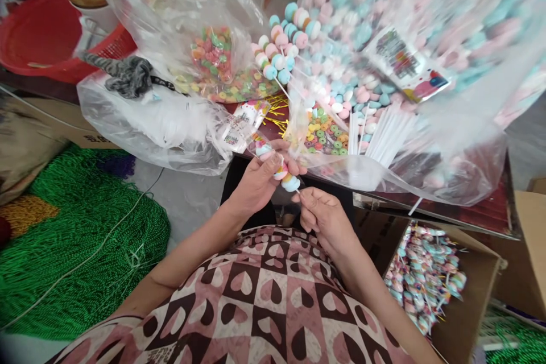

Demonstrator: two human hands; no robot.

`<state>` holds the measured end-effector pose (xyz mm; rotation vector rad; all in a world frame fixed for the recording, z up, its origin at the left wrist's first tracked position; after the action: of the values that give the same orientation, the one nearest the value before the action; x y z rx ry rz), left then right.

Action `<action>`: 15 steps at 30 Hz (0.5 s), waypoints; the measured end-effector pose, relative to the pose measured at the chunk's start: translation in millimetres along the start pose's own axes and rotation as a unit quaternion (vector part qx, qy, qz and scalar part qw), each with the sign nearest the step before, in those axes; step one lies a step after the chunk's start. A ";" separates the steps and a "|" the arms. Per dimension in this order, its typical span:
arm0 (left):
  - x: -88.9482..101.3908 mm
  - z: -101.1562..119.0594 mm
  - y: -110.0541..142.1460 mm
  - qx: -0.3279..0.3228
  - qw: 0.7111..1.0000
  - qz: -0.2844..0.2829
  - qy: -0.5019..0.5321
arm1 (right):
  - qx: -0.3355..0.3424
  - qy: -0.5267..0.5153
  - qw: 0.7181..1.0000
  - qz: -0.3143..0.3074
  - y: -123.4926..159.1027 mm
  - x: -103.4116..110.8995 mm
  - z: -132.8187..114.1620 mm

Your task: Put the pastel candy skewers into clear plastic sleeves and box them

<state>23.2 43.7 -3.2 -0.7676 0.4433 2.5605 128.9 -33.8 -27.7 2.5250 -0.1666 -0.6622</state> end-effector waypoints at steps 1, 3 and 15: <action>-1.8 0.7 0.4 0.001 1.000 -0.010 -0.002 | 0.001 -0.006 1.000 -0.001 -0.5 -1.6 -0.1; -4.2 2.5 0.0 0.003 1.000 -0.015 -0.008 | 0.011 -0.007 1.000 -0.002 -1.5 -5.0 -1.0; -1.4 7.5 -2.7 -0.033 0.999 0.017 -0.005 | 0.203 0.209 0.949 0.122 8.9 13.1 -14.2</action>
<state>22.3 48.6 3.1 -0.7767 0.3731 2.6213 147.4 -38.1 -18.0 2.8998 -0.4940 0.0203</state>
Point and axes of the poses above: each hand's wrist, its own y-axis away from the middle knuckle, its own x-axis out of the back of the hand, z = x × y, the point moved 4 cm from there along -y, towards the middle knuckle, and after that the axes turned 8 degrees about -y, right-handed, at the moved point
